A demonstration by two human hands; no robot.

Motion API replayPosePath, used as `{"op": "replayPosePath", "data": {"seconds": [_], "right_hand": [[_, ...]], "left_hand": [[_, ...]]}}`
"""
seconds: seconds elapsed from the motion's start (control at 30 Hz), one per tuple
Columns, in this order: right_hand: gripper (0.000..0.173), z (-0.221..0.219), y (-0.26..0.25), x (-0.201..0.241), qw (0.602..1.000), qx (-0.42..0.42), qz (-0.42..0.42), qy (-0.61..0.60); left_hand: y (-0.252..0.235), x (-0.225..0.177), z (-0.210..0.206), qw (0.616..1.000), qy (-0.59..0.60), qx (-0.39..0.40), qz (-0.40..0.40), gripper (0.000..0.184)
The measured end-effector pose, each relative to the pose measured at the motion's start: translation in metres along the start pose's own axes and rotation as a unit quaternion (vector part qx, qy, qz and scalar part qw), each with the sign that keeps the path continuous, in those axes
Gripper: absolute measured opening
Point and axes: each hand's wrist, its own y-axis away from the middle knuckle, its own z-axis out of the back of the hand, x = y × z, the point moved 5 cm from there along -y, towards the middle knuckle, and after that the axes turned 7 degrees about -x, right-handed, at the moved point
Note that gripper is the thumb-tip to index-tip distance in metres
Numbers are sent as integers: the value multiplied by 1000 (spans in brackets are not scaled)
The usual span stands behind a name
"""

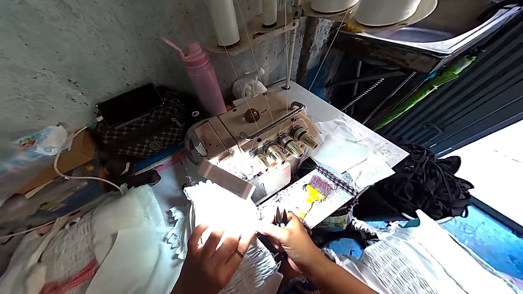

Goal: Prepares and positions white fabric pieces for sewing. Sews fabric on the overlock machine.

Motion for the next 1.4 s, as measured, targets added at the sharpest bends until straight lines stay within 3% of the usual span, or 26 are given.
{"op": "replayPosePath", "data": {"seconds": [0.5,0.63,0.73,0.83,0.87,0.97,1.07,1.17,1.23,1.33,1.4], "right_hand": [[24,-1,2,-7,999,-26,-4,-42],[27,4,1,-4,992,-35,117,36],[27,3,1,-2,969,-23,228,93],[25,0,3,2,953,2,274,130],[28,-1,3,3,948,11,283,146],[32,-3,4,8,916,25,336,217],[12,-6,10,12,822,9,458,338],[23,-13,15,15,755,14,508,416],[24,-17,15,17,745,14,491,451],[13,-17,14,20,765,15,452,458],[14,-16,13,20,777,19,436,454]], "left_hand": [[7,-5,-5,998,-44,-13,37,21],[4,-3,-5,993,11,-9,116,22],[-14,23,0,972,19,3,233,25],[-30,56,-12,952,2,77,295,59],[-32,63,-17,941,26,114,317,61],[-41,71,-23,933,43,169,316,43],[-46,70,-20,939,36,169,298,34],[-47,69,-21,950,28,152,272,30],[-44,69,-22,958,44,121,255,32],[-40,68,-20,953,99,117,261,41],[-42,63,-20,959,99,100,245,27]]}}
